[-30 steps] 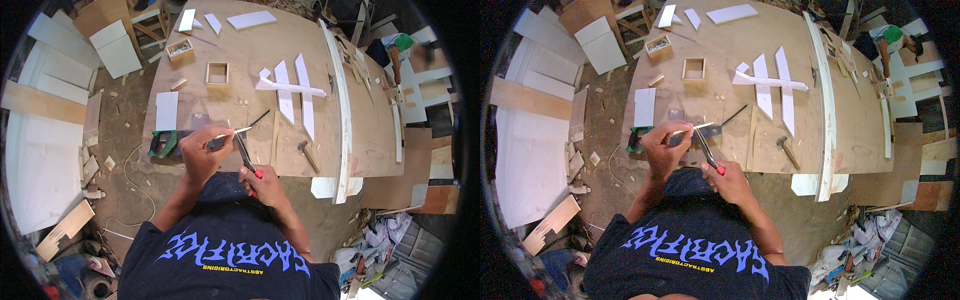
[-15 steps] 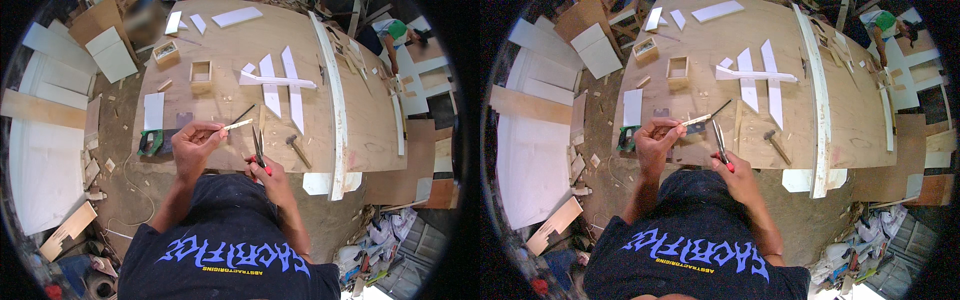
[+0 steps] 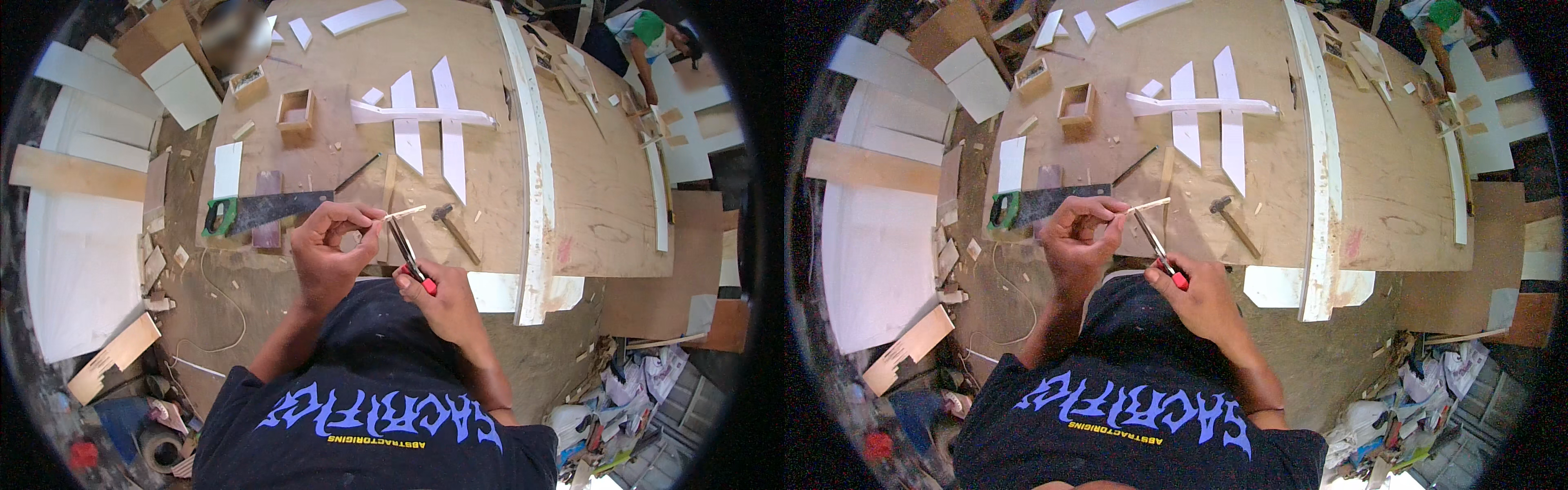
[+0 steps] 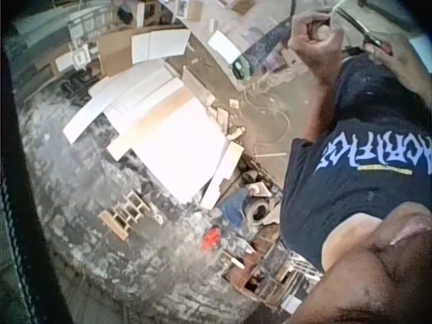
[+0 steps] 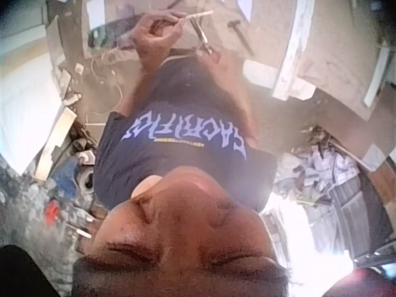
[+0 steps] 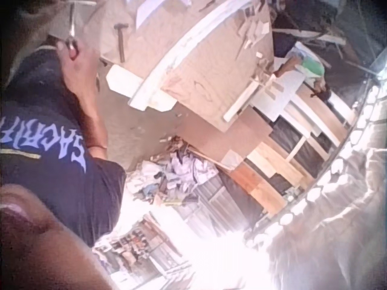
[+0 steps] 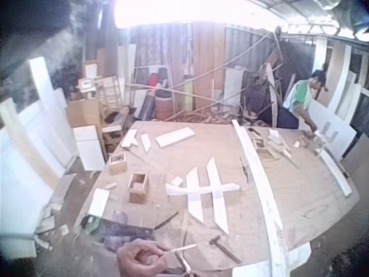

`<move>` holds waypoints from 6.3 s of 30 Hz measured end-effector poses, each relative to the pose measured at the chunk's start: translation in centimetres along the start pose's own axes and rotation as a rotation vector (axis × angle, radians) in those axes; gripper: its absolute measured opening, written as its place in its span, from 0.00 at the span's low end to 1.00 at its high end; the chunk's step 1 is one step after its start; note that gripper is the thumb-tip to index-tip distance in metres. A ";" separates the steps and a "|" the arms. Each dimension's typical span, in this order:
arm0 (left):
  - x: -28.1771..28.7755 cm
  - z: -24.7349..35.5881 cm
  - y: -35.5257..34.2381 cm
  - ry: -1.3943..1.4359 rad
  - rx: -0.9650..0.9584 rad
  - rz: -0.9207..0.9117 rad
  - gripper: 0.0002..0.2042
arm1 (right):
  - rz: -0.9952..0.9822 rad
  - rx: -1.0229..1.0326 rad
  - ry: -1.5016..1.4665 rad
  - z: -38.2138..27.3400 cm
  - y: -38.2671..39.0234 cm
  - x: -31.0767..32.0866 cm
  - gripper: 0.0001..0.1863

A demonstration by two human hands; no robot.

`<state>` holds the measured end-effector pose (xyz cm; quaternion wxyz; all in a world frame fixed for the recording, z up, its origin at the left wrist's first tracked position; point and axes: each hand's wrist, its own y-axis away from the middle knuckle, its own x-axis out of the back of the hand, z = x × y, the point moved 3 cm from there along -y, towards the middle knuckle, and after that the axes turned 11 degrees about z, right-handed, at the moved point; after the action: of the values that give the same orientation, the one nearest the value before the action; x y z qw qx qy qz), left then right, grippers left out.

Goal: The person constructs a model airplane by cutting small wooden strips with shears, sanding a wooden piece, and hammering small wooden parts together to form the aircraft structure.

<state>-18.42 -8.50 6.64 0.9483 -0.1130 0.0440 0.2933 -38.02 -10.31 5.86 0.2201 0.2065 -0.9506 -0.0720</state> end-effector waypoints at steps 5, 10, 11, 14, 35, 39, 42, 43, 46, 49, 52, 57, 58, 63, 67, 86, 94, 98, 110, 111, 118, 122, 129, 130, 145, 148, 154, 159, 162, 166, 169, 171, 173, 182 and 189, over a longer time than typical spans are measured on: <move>-3.1 0.5 2.3 -0.166 -0.177 0.097 0.10 | -0.065 -0.004 0.079 1.4 0.4 3.3 0.22; -4.4 0.2 4.5 -0.148 -0.136 0.192 0.10 | -0.148 0.009 0.064 2.5 0.6 4.7 0.23; -4.5 0.1 4.8 -0.146 -0.121 0.209 0.10 | -0.155 0.008 0.042 2.8 0.6 4.7 0.23; -4.3 0.1 5.7 -0.198 -0.120 0.222 0.10 | -0.217 -0.006 0.054 3.1 0.8 4.9 0.22; -5.4 -1.1 3.6 -0.270 -0.161 0.080 0.08 | -0.098 -0.044 -0.006 5.2 0.8 4.7 0.29; -4.0 -1.4 2.1 -0.156 -0.011 0.128 0.08 | -0.073 -0.117 -0.089 5.2 0.1 4.3 0.26; -2.8 -1.6 1.0 -0.107 0.055 0.117 0.08 | -0.042 -0.047 -0.068 4.2 -0.6 3.5 0.24; -2.3 -1.8 0.7 -0.094 0.063 0.110 0.08 | -0.059 -0.041 -0.069 3.6 -0.9 3.1 0.23; -1.0 -1.7 -0.5 -0.060 0.102 0.060 0.08 | -0.095 -0.026 -0.075 2.0 -1.7 1.1 0.22; 1.5 -1.7 -2.1 -0.069 0.174 -0.009 0.12 | -0.104 -0.036 -0.055 0.3 -2.6 -1.3 0.22; 4.1 -1.7 -3.6 -0.028 0.295 -0.011 0.16 | -0.112 -0.052 -0.050 -1.1 -3.4 -4.0 0.22; 9.1 -2.8 -5.6 0.006 0.282 -0.064 0.18 | -0.101 -0.087 0.028 -3.5 -4.7 -8.0 0.24; 9.9 -3.0 -5.8 0.019 0.287 -0.050 0.17 | -0.093 -0.087 0.050 -3.9 -4.8 -8.8 0.24; 13.8 -2.4 -7.2 -0.105 0.272 -0.029 0.13 | -0.113 -0.091 0.140 -5.1 -5.4 -12.3 0.24; 16.7 -2.7 -8.4 -0.133 0.196 -0.055 0.12 | -0.201 -0.145 0.123 -6.4 -5.6 -15.0 0.24; 22.0 -3.9 -15.6 -0.231 0.037 -0.356 0.12 | -0.502 -0.393 -0.525 -7.9 -9.1 -19.1 0.37; 21.5 -4.2 -18.8 -0.252 -0.059 -0.374 0.11 | -0.428 -0.500 -0.614 -8.9 -10.8 -20.2 0.37; 22.0 -5.0 -19.4 -0.241 -0.116 -0.341 0.11 | -0.480 -0.604 -0.639 -7.7 -11.8 -20.9 0.36; 23.6 -6.5 -18.9 -0.068 0.290 -0.207 0.14 | -0.378 -0.311 -0.352 -9.5 -13.0 -20.3 0.39; 23.5 -5.9 -18.9 -0.008 0.320 -0.233 0.15 | -0.409 -0.309 -0.352 -9.5 -13.0 -20.5 0.39; 22.8 -4.9 -17.7 0.168 0.350 -0.260 0.17 | -0.512 -0.351 -0.545 -9.6 -12.2 -21.0 0.39; 22.0 -5.0 -16.7 0.343 0.386 -0.271 0.16 | -0.505 -0.318 -0.660 -9.3 -11.3 -21.5 0.45; 20.4 -4.2 -13.9 0.350 0.473 -0.202 0.17 | -0.459 -0.257 -0.749 -8.8 -10.0 -21.4 0.45; 20.3 -4.1 -13.6 0.346 0.485 -0.212 0.17 | -0.459 -0.263 -0.768 -8.5 -9.7 -21.5 0.45; 18.7 -3.6 -11.8 0.155 0.344 -0.209 0.15 | -0.314 -0.241 -0.548 -6.4 -7.7 -20.7 0.43; 18.3 -2.6 -12.5 0.197 0.373 -0.126 0.14 | -0.306 -0.161 -0.610 -7.4 -7.4 -20.8 0.45; 19.3 -2.8 -12.0 0.256 0.414 -0.147 0.14 | -0.399 -0.142 -0.680 -7.9 -8.5 -21.6 0.47; 20.2 -3.2 -11.7 0.312 0.442 -0.070 0.14 | -0.478 -0.117 -0.609 -8.4 -9.2 -21.6 0.48; 20.2 -3.7 -11.7 0.361 0.464 -0.077 0.13 | -0.492 -0.116 -0.600 -8.6 -9.2 -21.4 0.45; 20.4 -4.5 -11.8 0.432 0.585 -0.110 0.14 | -0.515 -0.155 -0.697 -8.4 -9.1 -21.3 0.40; 20.3 -5.7 -11.8 0.791 0.691 -0.195 0.13 | -0.585 -0.181 -0.792 -7.8 -9.2 -21.5 0.40; 20.2 -5.8 -11.7 0.835 0.668 -0.205 0.13 | -0.625 -0.187 -0.835 -7.5 -9.1 -21.6 0.40; 20.1 -5.8 -11.7 0.865 0.649 -0.219 0.13 | -0.635 -0.197 -0.863 -7.5 -9.0 -21.7 0.41; 19.8 -5.8 -11.8 0.968 0.707 -0.292 0.12 | -0.634 -0.276 -0.923 -7.4 -8.6 -22.2 0.41; 19.6 -5.9 -12.0 1.000 0.687 -0.311 0.13 | -0.656 -0.286 -0.894 -6.9 -8.9 -22.2 0.43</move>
<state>4.41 -8.85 0.28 0.8269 0.0698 0.5571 0.0329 -13.55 -9.25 1.33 -0.2115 0.4084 -0.8183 -0.3449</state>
